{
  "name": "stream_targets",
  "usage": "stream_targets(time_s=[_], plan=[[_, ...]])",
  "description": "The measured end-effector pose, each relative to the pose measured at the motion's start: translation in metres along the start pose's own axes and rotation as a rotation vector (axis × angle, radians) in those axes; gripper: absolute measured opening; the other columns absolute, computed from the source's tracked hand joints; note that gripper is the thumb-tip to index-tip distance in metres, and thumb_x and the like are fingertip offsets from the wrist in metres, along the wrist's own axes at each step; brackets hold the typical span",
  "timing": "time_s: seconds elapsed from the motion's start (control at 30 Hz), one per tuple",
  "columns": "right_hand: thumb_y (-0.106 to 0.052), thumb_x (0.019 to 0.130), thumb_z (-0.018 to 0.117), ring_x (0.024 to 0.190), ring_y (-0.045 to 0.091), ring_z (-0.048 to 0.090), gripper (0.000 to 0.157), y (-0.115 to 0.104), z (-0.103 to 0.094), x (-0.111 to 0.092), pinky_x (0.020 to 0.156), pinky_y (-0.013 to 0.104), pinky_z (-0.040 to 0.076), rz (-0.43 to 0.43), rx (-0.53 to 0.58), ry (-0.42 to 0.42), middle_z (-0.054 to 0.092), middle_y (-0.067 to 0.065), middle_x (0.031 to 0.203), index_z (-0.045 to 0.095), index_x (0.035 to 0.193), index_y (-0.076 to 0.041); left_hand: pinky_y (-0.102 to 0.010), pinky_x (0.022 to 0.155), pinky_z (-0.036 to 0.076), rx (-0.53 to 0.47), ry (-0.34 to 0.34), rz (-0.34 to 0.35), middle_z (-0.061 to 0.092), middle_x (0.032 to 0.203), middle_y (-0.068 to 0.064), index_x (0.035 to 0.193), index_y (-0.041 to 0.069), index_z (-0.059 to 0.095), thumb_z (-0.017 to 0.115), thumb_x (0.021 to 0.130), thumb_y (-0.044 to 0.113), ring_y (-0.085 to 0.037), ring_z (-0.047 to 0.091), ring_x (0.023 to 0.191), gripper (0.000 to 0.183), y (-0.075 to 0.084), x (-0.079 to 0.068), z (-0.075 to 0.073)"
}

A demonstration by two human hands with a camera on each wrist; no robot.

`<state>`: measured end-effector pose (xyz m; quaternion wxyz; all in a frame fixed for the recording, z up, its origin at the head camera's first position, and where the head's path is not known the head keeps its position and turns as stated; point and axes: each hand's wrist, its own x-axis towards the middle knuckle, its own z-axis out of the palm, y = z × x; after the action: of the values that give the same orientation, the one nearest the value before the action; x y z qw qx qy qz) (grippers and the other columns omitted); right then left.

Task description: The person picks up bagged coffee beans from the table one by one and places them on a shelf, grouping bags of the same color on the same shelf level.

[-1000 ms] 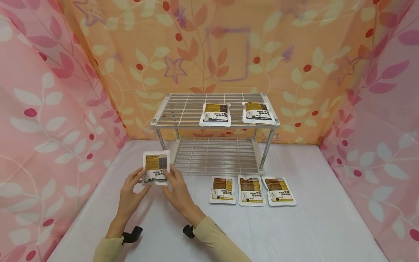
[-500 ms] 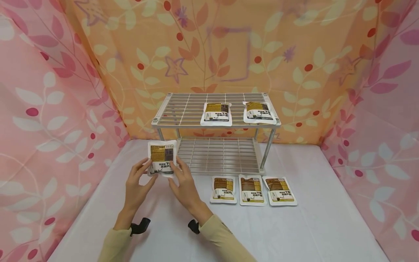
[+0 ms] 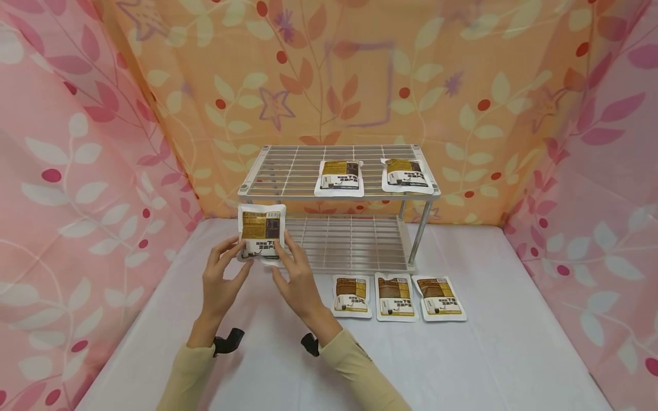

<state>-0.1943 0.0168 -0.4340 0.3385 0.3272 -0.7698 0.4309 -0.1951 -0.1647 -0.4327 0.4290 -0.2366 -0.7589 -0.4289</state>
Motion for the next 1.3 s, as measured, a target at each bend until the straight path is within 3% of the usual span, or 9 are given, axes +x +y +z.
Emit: stream_targets(time_s=[0.1,0.3,0.6,0.8,1.03,1.3], plan=[[-0.004,0.083,0.067,0.133,0.027,0.034,0.058,0.000,-0.003,0.003,0.101,0.037,0.042,-0.022,-0.013,0.008,0.031,0.020,0.146,0.045,0.136,-0.001,-0.008,0.091,0.040,0.004,0.021,0.032,0.052,0.122,-0.027,0.114,-0.007,0.062,0.073,0.062,-0.021,-0.035,0.051,0.103,0.055,0.001,0.004,0.003],[-0.005,0.083,0.067,0.133,0.028,0.034,0.059,-0.001,-0.010,0.014,0.101,0.039,0.042,-0.060,-0.035,0.025,0.031,0.020,0.147,0.043,0.137,-0.001,-0.011,0.090,0.042,-0.010,0.029,0.058,0.054,0.124,-0.017,0.119,0.001,0.062,0.072,0.070,-0.013,-0.028,0.051,0.110,0.052,0.005,0.014,0.004],[-0.006,0.083,0.067,0.133,0.028,0.035,0.055,0.004,-0.021,0.031,0.101,0.041,0.041,-0.074,-0.068,0.013,0.032,0.021,0.146,0.047,0.135,-0.002,-0.016,0.093,0.042,-0.002,0.033,0.123,0.057,0.121,-0.017,0.116,0.001,0.064,0.070,0.073,-0.012,-0.032,0.050,0.109,0.045,0.008,0.031,0.008],[-0.008,0.085,0.066,0.134,0.028,0.034,0.054,0.004,-0.028,0.043,0.103,0.040,0.039,-0.063,-0.051,0.005,0.031,0.020,0.147,0.046,0.135,-0.001,-0.019,0.095,0.042,0.007,0.060,0.131,0.059,0.120,-0.015,0.114,0.002,0.066,0.071,0.073,-0.010,-0.031,0.052,0.109,0.043,0.009,0.042,0.011],[-0.007,0.087,0.063,0.129,0.027,0.042,0.048,0.007,-0.031,0.056,0.103,0.035,0.040,-0.062,-0.057,0.011,0.042,0.017,0.141,0.049,0.131,0.002,-0.028,0.097,0.042,-0.002,0.094,0.139,0.062,0.119,-0.015,0.111,0.000,0.067,0.071,0.074,-0.007,-0.032,0.054,0.110,0.038,0.009,0.054,0.016],[-0.007,0.086,0.064,0.125,0.027,0.046,0.043,0.012,-0.033,0.070,0.100,0.033,0.043,-0.063,-0.063,0.031,0.048,0.018,0.136,0.054,0.127,0.002,-0.032,0.098,0.043,0.010,0.093,0.125,0.063,0.118,-0.014,0.111,0.000,0.067,0.071,0.076,-0.005,-0.034,0.056,0.109,0.036,0.002,0.065,0.022]])
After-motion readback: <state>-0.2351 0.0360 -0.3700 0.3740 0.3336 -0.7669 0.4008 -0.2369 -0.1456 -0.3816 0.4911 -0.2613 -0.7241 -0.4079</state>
